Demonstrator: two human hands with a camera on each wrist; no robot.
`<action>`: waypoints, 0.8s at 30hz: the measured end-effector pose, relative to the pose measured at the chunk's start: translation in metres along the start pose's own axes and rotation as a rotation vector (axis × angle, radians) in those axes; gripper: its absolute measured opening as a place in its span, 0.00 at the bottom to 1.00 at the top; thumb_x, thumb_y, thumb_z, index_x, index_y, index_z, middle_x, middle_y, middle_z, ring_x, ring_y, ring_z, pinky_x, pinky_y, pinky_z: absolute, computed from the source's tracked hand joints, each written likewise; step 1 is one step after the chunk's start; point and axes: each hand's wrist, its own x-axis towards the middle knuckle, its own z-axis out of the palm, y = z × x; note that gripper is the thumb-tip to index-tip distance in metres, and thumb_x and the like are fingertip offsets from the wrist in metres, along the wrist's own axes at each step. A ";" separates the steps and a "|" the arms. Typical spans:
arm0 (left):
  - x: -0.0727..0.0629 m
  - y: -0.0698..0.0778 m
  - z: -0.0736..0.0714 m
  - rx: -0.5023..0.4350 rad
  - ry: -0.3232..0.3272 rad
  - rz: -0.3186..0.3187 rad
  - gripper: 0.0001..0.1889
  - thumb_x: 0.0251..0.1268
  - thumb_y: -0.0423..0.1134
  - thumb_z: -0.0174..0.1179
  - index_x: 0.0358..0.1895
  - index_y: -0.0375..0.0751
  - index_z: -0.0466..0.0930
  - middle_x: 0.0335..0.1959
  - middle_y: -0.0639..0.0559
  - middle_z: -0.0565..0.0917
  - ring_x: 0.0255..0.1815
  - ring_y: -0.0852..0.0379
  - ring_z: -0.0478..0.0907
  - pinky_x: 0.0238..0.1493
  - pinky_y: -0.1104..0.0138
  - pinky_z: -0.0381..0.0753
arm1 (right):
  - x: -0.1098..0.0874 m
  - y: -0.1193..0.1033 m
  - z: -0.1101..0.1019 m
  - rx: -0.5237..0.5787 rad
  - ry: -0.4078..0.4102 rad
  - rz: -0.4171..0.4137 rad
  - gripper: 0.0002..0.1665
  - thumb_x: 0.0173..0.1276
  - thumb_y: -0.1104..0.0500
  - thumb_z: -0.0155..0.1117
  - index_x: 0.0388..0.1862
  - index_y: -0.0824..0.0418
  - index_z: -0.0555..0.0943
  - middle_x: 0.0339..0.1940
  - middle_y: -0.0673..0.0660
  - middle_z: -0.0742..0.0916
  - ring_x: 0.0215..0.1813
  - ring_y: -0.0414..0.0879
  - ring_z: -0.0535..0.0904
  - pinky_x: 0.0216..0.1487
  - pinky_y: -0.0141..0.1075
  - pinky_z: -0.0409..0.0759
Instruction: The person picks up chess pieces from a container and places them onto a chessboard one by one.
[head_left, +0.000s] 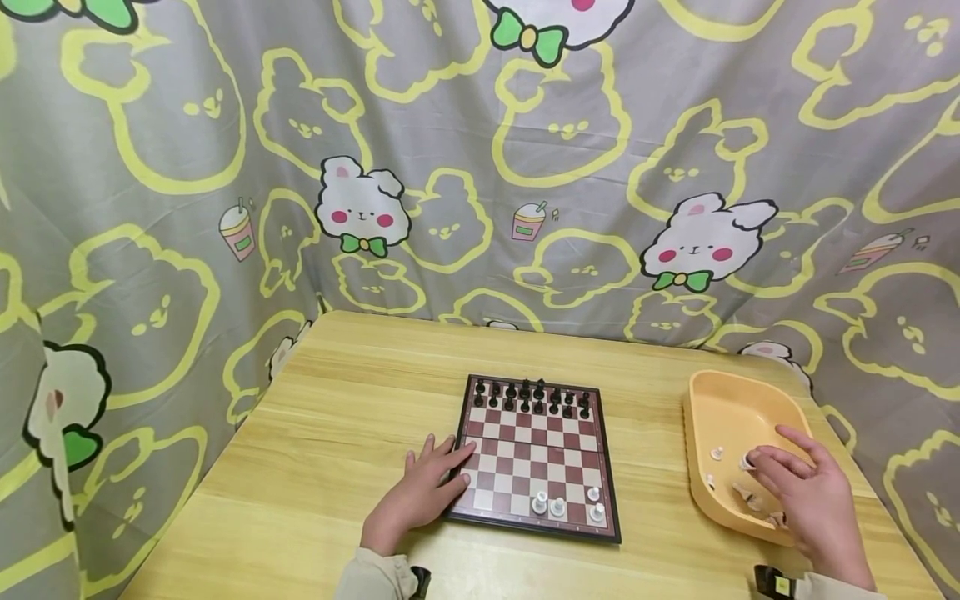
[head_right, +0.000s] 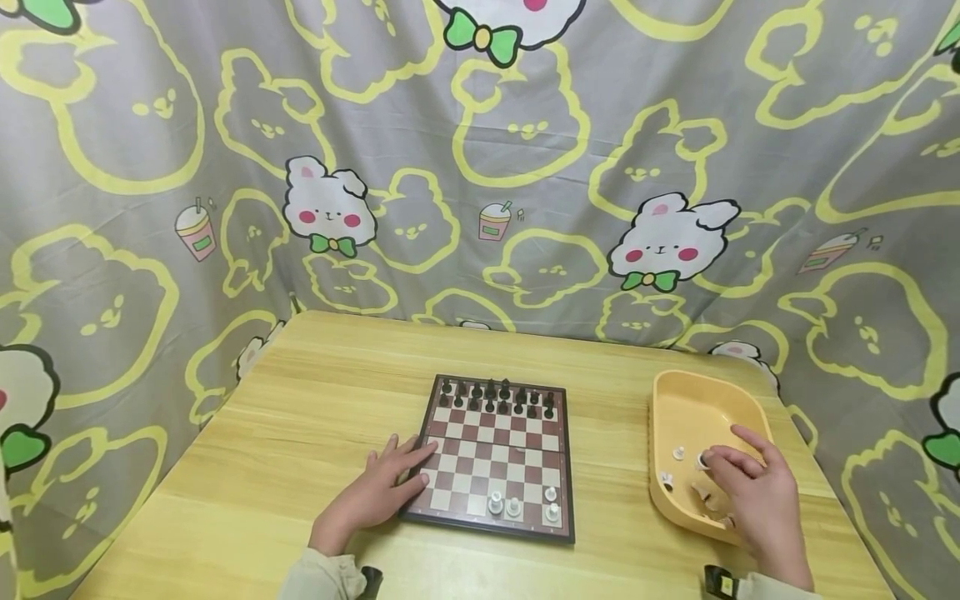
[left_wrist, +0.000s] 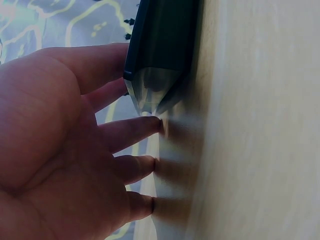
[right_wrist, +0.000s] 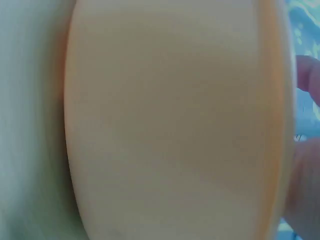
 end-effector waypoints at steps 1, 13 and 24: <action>0.000 0.000 0.000 0.000 0.000 0.000 0.26 0.78 0.44 0.57 0.75 0.44 0.72 0.77 0.27 0.62 0.80 0.21 0.43 0.72 0.25 0.33 | 0.001 0.001 -0.001 0.106 -0.010 0.006 0.29 0.71 0.79 0.60 0.59 0.50 0.75 0.33 0.52 0.91 0.37 0.42 0.89 0.40 0.35 0.89; 0.000 0.000 0.000 0.001 -0.007 -0.014 0.26 0.79 0.44 0.56 0.76 0.45 0.72 0.78 0.28 0.61 0.81 0.23 0.42 0.74 0.27 0.32 | 0.005 -0.001 -0.013 0.440 0.086 0.213 0.30 0.77 0.73 0.53 0.65 0.45 0.59 0.36 0.55 0.83 0.38 0.48 0.88 0.45 0.38 0.89; 0.000 0.000 0.000 -0.004 -0.002 0.002 0.26 0.79 0.43 0.57 0.75 0.43 0.72 0.78 0.27 0.61 0.80 0.22 0.42 0.73 0.26 0.32 | 0.005 0.001 -0.002 0.256 0.216 0.207 0.15 0.73 0.70 0.64 0.52 0.57 0.75 0.34 0.48 0.89 0.33 0.40 0.87 0.38 0.29 0.87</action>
